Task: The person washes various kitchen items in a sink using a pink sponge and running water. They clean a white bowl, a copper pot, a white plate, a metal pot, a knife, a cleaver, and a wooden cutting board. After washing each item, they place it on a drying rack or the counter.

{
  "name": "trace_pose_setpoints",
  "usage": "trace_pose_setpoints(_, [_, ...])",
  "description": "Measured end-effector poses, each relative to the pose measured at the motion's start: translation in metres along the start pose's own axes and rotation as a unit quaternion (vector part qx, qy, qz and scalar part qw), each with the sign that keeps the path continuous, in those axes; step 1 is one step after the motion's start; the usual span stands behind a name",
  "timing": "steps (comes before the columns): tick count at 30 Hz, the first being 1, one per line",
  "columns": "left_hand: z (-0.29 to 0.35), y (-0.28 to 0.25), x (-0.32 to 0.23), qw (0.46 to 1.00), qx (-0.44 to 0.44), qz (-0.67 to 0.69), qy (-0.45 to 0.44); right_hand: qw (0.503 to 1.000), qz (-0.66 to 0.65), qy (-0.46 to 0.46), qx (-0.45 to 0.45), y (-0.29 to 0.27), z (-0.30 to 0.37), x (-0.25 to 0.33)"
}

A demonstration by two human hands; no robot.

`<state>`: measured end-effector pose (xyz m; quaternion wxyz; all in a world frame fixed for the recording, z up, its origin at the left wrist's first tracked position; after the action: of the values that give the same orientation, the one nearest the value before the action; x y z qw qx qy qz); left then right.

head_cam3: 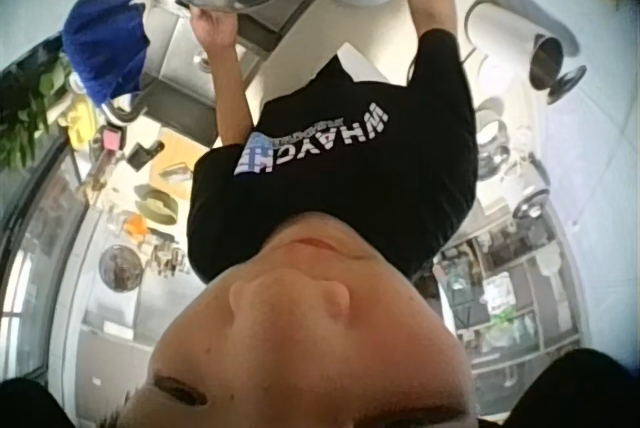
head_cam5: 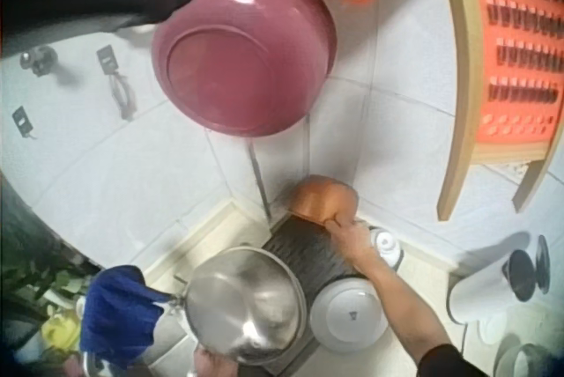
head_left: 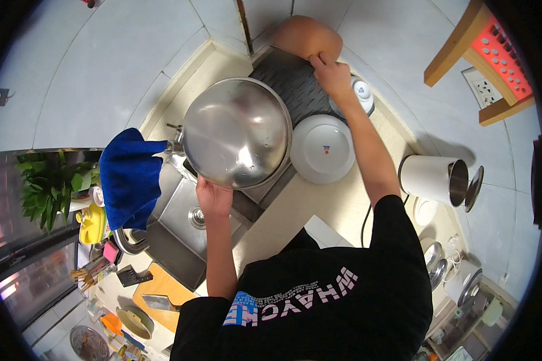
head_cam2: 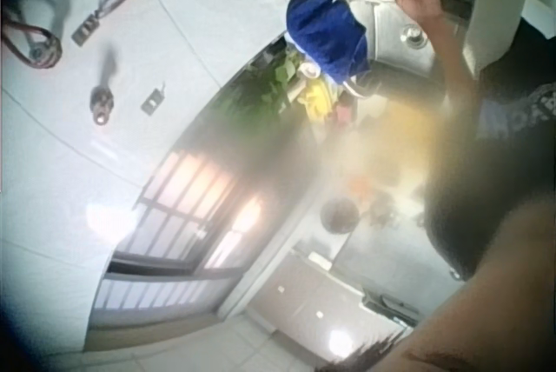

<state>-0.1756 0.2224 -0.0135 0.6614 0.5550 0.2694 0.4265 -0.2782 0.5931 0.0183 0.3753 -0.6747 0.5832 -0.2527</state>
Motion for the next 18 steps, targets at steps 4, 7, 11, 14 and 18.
trace_pose_setpoints(4, [0.011,-0.011,-0.017,0.997,0.025,-0.072,-0.03,0.998,0.027,-0.06,-0.016,-0.021,-0.005,0.0])
trace_pose_setpoints(7, [0.014,-0.01,-0.022,0.989,-0.066,-0.128,0.025,0.99,0.036,-0.137,-0.019,-0.039,0.001,0.009])
trace_pose_setpoints(11, [0.008,0.028,-0.015,0.924,-0.156,-0.323,0.129,0.98,0.02,-0.199,0.019,-0.058,-0.001,0.013])
trace_pose_setpoints(14, [0.004,0.046,-0.015,0.867,-0.181,-0.431,0.172,0.977,-0.01,-0.21,0.028,-0.069,-0.002,0.013])
trace_pose_setpoints(18, [-0.013,0.084,-0.003,0.848,-0.135,-0.459,0.226,0.979,0.013,-0.194,0.065,-0.081,0.001,0.031])
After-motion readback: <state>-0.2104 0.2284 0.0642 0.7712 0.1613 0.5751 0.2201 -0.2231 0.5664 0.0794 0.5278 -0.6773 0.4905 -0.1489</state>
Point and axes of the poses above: each hand's wrist, its own z-axis away from the middle knuckle, its own y-axis out of the palm, x = y × z, the point moved 3 cm from there along -z, towards the middle knuckle, and after that the axes turned 7 degrees about -y, right-handed, at the moved point
